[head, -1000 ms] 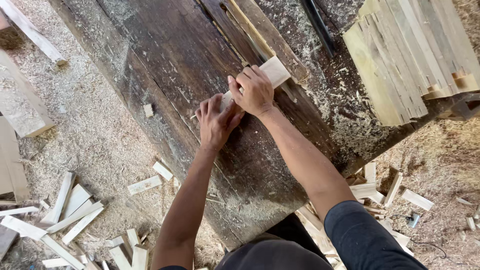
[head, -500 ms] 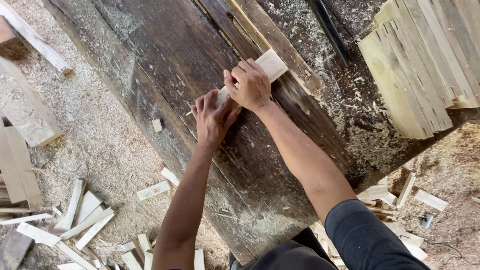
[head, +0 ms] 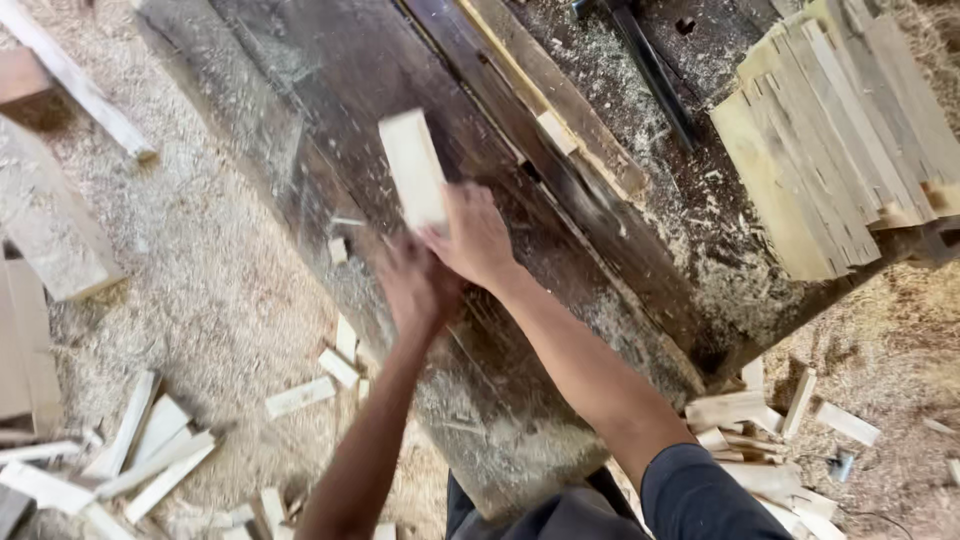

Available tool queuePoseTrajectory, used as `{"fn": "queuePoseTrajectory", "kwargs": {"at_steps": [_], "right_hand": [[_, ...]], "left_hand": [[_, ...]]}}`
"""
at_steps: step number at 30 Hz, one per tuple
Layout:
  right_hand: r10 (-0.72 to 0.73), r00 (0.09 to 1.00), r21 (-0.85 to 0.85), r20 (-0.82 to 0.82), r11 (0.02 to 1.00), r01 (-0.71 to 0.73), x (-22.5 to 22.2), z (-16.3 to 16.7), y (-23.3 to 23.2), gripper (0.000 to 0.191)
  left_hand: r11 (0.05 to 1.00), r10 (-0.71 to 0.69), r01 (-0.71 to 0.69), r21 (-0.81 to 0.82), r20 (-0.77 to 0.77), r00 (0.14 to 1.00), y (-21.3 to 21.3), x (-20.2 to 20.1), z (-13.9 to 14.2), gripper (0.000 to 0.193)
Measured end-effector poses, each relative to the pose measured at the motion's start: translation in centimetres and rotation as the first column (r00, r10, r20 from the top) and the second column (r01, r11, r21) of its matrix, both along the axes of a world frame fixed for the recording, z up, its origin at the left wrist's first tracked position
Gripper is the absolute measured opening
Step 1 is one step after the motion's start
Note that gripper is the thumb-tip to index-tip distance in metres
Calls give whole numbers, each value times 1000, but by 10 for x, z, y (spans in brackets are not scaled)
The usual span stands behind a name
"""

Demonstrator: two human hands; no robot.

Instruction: The person gathers small wooden planks from the floor and moves them to a workbench. They then repeatedly shave the edges of the planks using a hand plane, creating wood shavings, and stack the finished pieces.

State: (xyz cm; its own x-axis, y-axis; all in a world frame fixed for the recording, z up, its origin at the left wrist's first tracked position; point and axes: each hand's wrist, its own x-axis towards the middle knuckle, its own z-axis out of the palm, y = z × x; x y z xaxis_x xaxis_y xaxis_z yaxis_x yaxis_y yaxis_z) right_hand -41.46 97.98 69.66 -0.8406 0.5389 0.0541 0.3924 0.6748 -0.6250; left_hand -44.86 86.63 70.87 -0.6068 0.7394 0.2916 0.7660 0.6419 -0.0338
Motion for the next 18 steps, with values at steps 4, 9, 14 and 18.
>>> {"fn": "queuePoseTrajectory", "kwargs": {"at_steps": [4, 9, 14, 18], "right_hand": [[196, 923, 11, 330, 977, -212, 91, 16, -25, 78], [469, 819, 88, 331, 849, -522, 172, 31, -18, 64], [367, 924, 100, -108, 928, -358, 154, 25, 13, 30], [55, 963, 134, -263, 991, -20, 122, 26, 29, 27]], "left_hand": [[960, -213, 275, 53, 778, 591, -71, 90, 9, 33], [928, -367, 290, 235, 426, 827, -88, 103, -16, 90], [922, -374, 285, 262, 418, 828, -44, 105, -20, 83], [937, -311, 224, 268, 344, 886, -3, 98, -17, 81]]}}
